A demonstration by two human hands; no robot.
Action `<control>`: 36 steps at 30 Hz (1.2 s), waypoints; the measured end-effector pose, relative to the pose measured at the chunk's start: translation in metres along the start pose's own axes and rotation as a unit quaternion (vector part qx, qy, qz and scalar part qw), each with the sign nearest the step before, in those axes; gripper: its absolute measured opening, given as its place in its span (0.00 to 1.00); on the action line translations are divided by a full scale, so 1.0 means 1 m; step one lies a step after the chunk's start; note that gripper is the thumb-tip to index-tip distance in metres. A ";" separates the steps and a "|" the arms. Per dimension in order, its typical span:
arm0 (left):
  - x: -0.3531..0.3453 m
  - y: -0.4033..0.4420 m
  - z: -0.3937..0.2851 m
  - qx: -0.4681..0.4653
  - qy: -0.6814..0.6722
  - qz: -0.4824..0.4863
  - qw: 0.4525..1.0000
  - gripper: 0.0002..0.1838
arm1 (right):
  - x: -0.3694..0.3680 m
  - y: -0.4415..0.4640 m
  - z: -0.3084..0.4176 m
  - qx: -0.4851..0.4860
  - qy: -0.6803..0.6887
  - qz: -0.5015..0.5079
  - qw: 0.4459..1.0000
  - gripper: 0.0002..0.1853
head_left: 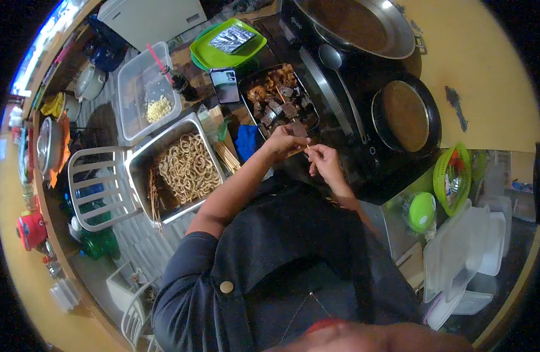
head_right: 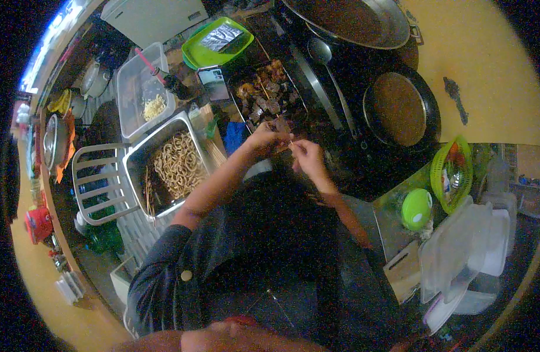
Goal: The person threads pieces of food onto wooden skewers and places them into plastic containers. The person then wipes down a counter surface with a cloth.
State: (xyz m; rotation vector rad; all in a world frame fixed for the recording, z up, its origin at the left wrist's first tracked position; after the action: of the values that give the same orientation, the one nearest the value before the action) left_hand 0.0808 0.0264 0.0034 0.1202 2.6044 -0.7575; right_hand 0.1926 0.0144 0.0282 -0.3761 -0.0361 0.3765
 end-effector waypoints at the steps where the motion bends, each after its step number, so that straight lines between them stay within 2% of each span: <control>1: 0.000 0.001 0.000 0.003 0.001 0.006 1.000 0.13 | 0.000 0.000 -0.001 0.001 0.001 0.001 1.000 0.08; 6: -0.001 -0.003 -0.014 0.006 -0.011 -0.005 1.000 0.14 | 0.002 0.001 -0.002 -0.009 0.006 -0.005 1.000 0.08; 9: 0.011 0.001 -0.015 0.001 0.034 -0.040 0.999 0.19 | 0.002 0.001 -0.003 -0.005 0.001 -0.004 1.000 0.08; 12: 0.015 0.011 -0.001 0.004 0.036 -0.028 0.999 0.28 | 0.007 -0.002 -0.005 0.008 0.001 -0.010 1.000 0.08; 15: 0.032 0.033 -0.017 -0.132 0.183 0.031 0.974 0.32 | 0.025 -0.011 -0.004 0.005 0.025 -0.040 0.999 0.08; 16: 0.051 0.033 -0.036 -0.117 0.354 -0.077 0.925 0.32 | 0.032 -0.014 -0.004 0.004 0.037 -0.050 0.998 0.08; 17: 0.055 0.032 -0.061 -0.144 0.467 -0.116 0.865 0.27 | 0.039 -0.016 -0.004 0.003 0.049 -0.060 0.997 0.08; 19: 0.050 0.033 -0.098 -0.282 0.568 -0.186 0.750 0.24 | 0.050 -0.017 -0.012 -0.012 0.029 -0.081 0.996 0.09; 22: 0.031 0.043 -0.127 -0.329 0.710 -0.253 0.569 0.26 | 0.052 -0.019 -0.016 -0.007 0.033 -0.068 0.997 0.09; 26: 0.035 0.093 -0.106 -0.190 0.794 -0.093 0.569 0.26 | 0.053 -0.024 -0.015 -0.015 0.013 -0.067 0.998 0.09; 29: 0.040 0.107 -0.103 -0.270 0.813 -0.139 0.496 0.25 | 0.055 -0.026 -0.012 -0.005 0.003 -0.068 0.998 0.09; 30: 0.050 0.130 -0.088 -0.297 0.812 -0.113 0.490 0.23 | 0.054 -0.027 -0.010 0.001 0.003 -0.068 0.998 0.09; 33: 0.046 0.124 -0.095 -0.309 0.803 -0.101 0.499 0.27 | 0.057 -0.026 -0.016 -0.005 0.012 -0.069 0.998 0.09; 36: 0.047 0.126 -0.089 -0.211 0.743 -0.017 0.635 0.34 | 0.059 -0.023 -0.021 0.014 0.012 -0.061 0.998 0.09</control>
State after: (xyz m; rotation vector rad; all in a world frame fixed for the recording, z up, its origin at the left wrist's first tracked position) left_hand 0.0293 0.1782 -0.0108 0.8835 4.2243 0.2765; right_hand 0.2577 0.0087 0.0154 -0.3496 -0.0307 0.2526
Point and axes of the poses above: each hand's wrist, its own y-axis towards the middle knuckle, its own x-axis out of the back of the hand, z = x × y, the point moved 10 cm from there along y, towards the middle knuckle, and after that the axes turned 7 degrees about y, right-handed, at the moved point
